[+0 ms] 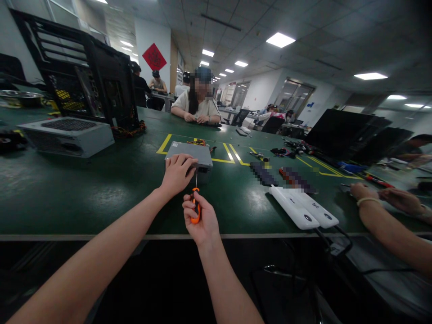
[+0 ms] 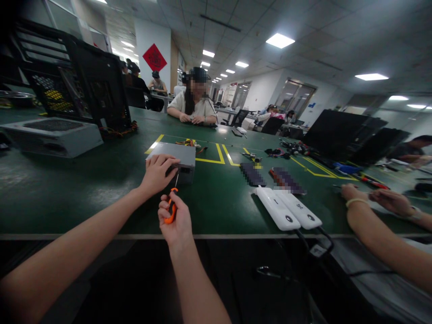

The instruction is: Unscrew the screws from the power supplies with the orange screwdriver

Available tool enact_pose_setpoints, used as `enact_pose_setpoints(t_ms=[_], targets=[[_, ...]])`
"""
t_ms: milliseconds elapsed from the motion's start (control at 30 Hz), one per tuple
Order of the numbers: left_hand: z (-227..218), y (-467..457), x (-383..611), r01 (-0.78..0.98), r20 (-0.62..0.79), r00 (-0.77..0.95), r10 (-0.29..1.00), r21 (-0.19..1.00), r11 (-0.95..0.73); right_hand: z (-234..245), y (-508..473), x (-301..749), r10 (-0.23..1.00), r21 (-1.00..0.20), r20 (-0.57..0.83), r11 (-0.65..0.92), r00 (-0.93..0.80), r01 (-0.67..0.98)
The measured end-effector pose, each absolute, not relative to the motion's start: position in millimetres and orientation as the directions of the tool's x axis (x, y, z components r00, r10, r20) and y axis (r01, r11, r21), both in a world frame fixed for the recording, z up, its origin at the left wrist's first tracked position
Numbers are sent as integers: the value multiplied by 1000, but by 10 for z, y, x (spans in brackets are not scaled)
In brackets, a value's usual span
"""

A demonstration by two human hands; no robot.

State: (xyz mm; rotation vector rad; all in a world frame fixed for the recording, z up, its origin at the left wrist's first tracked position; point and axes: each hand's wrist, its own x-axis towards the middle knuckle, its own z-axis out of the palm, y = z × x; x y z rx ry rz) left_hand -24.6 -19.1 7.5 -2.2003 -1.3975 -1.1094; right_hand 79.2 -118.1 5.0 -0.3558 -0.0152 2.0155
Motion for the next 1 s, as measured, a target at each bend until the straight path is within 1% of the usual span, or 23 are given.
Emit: enact_pose_setpoints(t_ms=[100, 167, 267, 367, 433, 500, 567, 667, 733, 800, 867, 933, 1000], targets=[[72, -186, -245, 866, 743, 221, 632, 148, -478, 131, -1210, 795, 865, -65, -258, -459, -429, -886], [67, -178, -245, 866, 744, 218, 631, 150, -476, 194, -1225, 811, 844, -33, -241, -501, -480, -865], [62, -170, -248, 867, 745, 221, 629, 146, -477, 261, -1237, 834, 820, -83, -240, -551, -520, -831], [64, -178, -250, 866, 750, 219, 624, 145, -478, 284, -1245, 826, 830, -170, -305, -530, -467, -830], [69, -190, -250, 865, 751, 219, 623, 145, -480, 287, -1256, 804, 844, -197, -353, -489, -404, -850], [73, -199, -251, 864, 749, 221, 625, 146, -481, 290, -1272, 784, 857, -196, -389, -435, -338, -879], [75, -202, -252, 862, 747, 222, 627, 149, -484, 294, -1287, 776, 865, -168, -400, -395, -304, -903], [71, -191, -252, 862, 748, 217, 627, 155, -483, 294, -1298, 790, 851, -93, -376, -429, -367, -899], [66, -181, -250, 863, 749, 215, 626, 155, -481, 285, -1297, 798, 829, -78, -357, -485, -430, -871], [63, -175, -247, 866, 750, 213, 627, 153, -477, 268, -1293, 793, 813, -109, -357, -525, -459, -844], [64, -179, -244, 867, 749, 212, 628, 153, -474, 254, -1292, 776, 815, -153, -362, -531, -452, -834], [70, -188, -244, 866, 747, 214, 630, 153, -476, 253, -1299, 757, 828, -184, -363, -513, -427, -838], [76, -199, -244, 864, 742, 221, 633, 151, -480, 270, -1315, 748, 858, -208, -357, -459, -370, -864]])
